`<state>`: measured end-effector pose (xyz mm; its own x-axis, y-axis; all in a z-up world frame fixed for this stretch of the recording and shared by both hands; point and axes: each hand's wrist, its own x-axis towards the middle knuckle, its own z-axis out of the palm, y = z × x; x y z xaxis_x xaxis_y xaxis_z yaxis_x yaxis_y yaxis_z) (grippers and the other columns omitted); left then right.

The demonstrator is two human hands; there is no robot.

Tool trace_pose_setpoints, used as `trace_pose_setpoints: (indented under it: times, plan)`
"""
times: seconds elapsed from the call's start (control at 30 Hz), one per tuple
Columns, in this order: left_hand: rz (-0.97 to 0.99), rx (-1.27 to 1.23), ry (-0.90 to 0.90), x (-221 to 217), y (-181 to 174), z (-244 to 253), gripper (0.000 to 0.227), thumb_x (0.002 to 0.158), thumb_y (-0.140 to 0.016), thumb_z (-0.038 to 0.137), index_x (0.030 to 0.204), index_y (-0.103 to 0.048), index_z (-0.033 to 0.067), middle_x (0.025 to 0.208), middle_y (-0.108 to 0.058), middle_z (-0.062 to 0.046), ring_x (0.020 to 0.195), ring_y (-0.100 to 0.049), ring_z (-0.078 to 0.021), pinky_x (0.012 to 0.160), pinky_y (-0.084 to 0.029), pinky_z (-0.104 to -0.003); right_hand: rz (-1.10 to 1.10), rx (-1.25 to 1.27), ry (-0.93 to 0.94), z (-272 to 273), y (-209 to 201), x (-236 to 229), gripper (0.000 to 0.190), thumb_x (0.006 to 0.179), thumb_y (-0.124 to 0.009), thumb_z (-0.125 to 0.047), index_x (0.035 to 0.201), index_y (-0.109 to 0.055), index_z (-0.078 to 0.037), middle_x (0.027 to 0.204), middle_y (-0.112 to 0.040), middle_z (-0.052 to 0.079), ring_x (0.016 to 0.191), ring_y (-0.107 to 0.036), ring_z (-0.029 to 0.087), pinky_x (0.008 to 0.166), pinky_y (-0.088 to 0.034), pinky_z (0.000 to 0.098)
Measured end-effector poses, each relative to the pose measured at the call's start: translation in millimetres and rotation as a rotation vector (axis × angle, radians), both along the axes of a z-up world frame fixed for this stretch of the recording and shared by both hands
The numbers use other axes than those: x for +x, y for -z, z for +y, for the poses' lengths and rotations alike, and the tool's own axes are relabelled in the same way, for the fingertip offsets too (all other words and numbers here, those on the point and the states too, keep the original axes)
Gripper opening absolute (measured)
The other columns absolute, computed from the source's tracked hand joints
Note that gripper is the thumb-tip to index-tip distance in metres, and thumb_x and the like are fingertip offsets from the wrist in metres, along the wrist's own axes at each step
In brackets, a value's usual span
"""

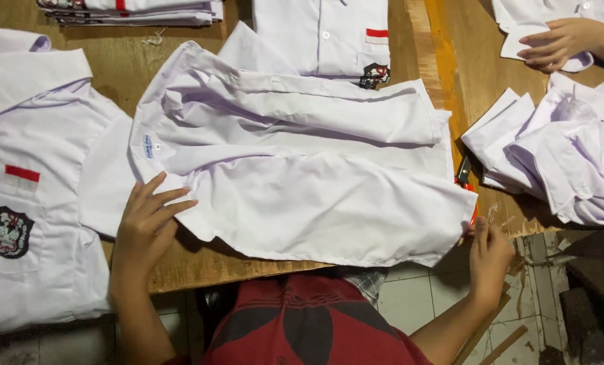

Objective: Buttoning and folding white school shirts on a wooden work table.

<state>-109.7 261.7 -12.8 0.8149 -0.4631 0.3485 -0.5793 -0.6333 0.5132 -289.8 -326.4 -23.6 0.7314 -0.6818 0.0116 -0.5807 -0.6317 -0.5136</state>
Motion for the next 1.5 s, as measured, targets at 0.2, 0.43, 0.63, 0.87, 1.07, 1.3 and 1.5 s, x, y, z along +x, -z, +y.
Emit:
trace_pose_setpoints:
  times: [0.2,0.43,0.63,0.87,1.07,1.3,1.5]
  plan:
    - [-0.047,-0.069,-0.071,8.6,-3.0,-14.0,0.051,0.068,-0.042,-0.022,0.102,-0.069,0.0037,0.109,-0.072,-0.015,0.118,-0.067,-0.0337,0.130,-0.030,-0.066,0.198,0.275,0.004,27.8,-19.2,-8.5,0.039,0.099,-0.069,-0.037,0.086,-0.061,-0.001,0.088,-0.058,0.008,0.082,-0.052,0.020,0.076,-0.040,0.0340]
    - [-0.165,-0.246,-0.115,7.8,20.3,19.1,0.018,0.072,-0.061,-0.003,0.090,-0.065,-0.0047,0.088,-0.066,-0.013,0.091,-0.062,-0.0387,0.104,-0.054,-0.055,-0.140,0.617,0.361,31.4,-59.7,-13.3,0.062,0.090,-0.062,-0.025,0.149,-0.040,-0.025,0.121,-0.057,0.008,0.143,-0.040,0.029,0.123,-0.020,0.0588]
    - [-0.086,-0.473,-0.249,-0.4,8.6,44.5,0.035,0.088,-0.070,0.025,0.089,-0.065,-0.0092,0.066,-0.050,-0.009,0.056,-0.039,-0.0171,0.056,-0.024,-0.031,-0.876,1.400,0.041,-27.3,-28.7,-25.9,0.033,0.089,-0.067,-0.012,0.118,-0.054,-0.020,0.119,-0.048,0.006,0.087,-0.062,0.016,0.063,-0.046,0.0240]
    - [0.043,0.022,-0.436,44.8,-16.7,0.6,0.025,0.107,-0.077,0.027,0.108,-0.077,0.0022,0.088,-0.072,-0.011,0.076,-0.061,-0.0272,0.069,-0.044,-0.040,-0.754,1.352,0.056,17.8,-62.4,77.5,0.045,0.094,-0.067,-0.013,0.138,-0.056,-0.008,0.140,-0.067,0.008,0.113,-0.074,0.013,0.055,-0.059,0.0115]
    - [-0.232,0.105,-0.428,63.8,-19.1,-16.1,0.023,0.109,-0.082,0.028,0.108,-0.076,0.0051,0.102,-0.078,-0.007,0.090,-0.073,-0.0287,0.073,-0.051,-0.041,-0.655,1.020,0.065,25.5,-46.7,112.8,0.076,0.085,-0.077,-0.023,0.151,-0.043,-0.009,0.146,-0.064,0.008,0.121,-0.072,0.017,0.079,-0.064,0.0213]
    - [-0.320,0.267,-0.364,81.5,-65.3,-37.9,0.035,0.108,-0.077,0.036,0.126,-0.068,0.0062,0.124,-0.057,-0.015,0.109,-0.053,-0.0357,0.088,-0.045,-0.050,-0.620,0.828,-0.093,21.7,-42.0,132.4,0.054,0.099,-0.065,-0.024,0.147,-0.045,-0.008,0.151,-0.058,0.009,0.127,-0.068,0.022,0.089,-0.064,0.0274]
    - [0.109,-0.022,0.317,18.4,-44.7,-86.0,0.016,0.088,-0.076,0.023,0.101,-0.075,0.0138,0.088,-0.074,-0.009,0.088,-0.069,-0.0288,0.084,-0.056,-0.040,-0.559,0.730,-0.320,28.8,-11.6,129.4,0.069,0.104,-0.059,-0.011,0.159,-0.020,-0.003,0.152,-0.044,0.027,0.133,-0.055,0.040,0.097,-0.054,0.0417]
